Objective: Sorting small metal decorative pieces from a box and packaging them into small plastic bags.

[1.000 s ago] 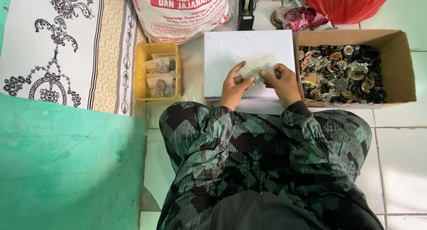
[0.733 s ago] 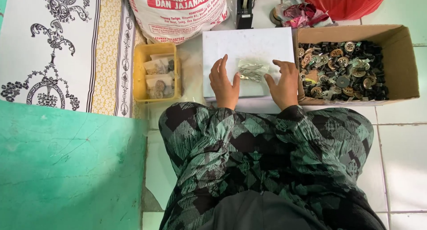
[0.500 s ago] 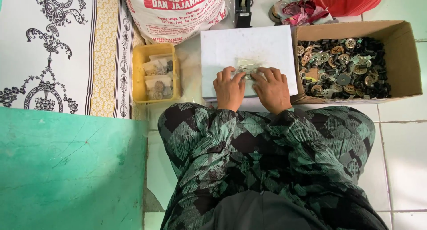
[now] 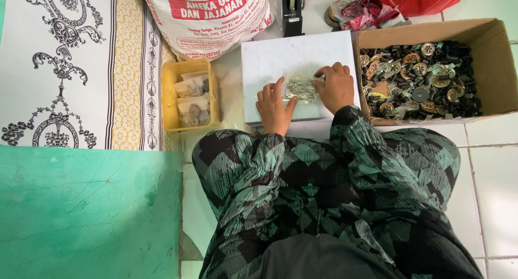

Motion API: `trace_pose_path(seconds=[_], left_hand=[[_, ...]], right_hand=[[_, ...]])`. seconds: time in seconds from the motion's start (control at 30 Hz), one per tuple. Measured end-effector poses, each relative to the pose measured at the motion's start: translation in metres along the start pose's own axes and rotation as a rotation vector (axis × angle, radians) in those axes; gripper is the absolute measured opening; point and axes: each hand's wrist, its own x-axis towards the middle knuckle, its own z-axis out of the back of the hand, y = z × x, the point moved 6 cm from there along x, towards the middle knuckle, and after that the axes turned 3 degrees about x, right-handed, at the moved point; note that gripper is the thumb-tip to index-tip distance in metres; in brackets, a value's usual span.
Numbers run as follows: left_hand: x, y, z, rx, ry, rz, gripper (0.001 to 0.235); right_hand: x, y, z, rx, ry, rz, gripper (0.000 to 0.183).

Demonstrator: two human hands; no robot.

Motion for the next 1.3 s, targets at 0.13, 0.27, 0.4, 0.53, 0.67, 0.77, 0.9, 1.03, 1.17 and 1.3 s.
trace_pose_path(seconds=[0.13, 0.27, 0.4, 0.53, 0.67, 0.77, 0.9, 1.03, 1.17, 1.3], left_hand=[[0.001, -0.001, 0.001, -0.016, 0.014, 0.014, 0.067], [0.003, 0.003, -0.007, -0.223, 0.042, 0.031, 0.087], [-0.002, -0.013, 0.000, -0.674, 0.132, 0.067, 0.081], [-0.002, 0.019, -0.040, -0.721, 0.245, 0.174, 0.069], [0.002, 0.031, -0.046, -0.952, 0.210, 0.255, 0.059], [0.003, 0.035, -0.043, -1.049, 0.187, 0.288, 0.062], [0.000, 0.023, -0.038, -1.117, 0.253, 0.262, 0.073], [0.001, 0.037, -0.051, -1.128, 0.206, 0.317, 0.066], [0.001, 0.032, -0.046, -1.132, 0.197, 0.371, 0.069], [0.000, 0.031, -0.056, -1.139, 0.210, 0.407, 0.067]], right_hand=[[-0.002, 0.010, 0.025, 0.216, 0.024, -0.005, 0.013], [-0.018, 0.025, 0.043, 0.623, 0.151, 0.027, 0.012], [-0.030, 0.025, 0.052, 0.993, 0.180, -0.013, 0.009], [-0.034, 0.003, 0.040, 1.098, 0.187, -0.111, 0.010], [-0.044, 0.011, 0.038, 1.232, 0.233, -0.288, 0.035], [-0.049, 0.015, 0.028, 1.275, 0.287, -0.295, 0.059], [-0.050, 0.004, 0.007, 1.372, 0.266, -0.419, 0.061], [-0.054, 0.014, 0.011, 1.405, 0.301, -0.433, 0.066], [-0.056, 0.010, 0.002, 1.387, 0.279, -0.423, 0.057], [-0.055, 0.013, 0.003, 1.345, 0.268, -0.398, 0.047]])
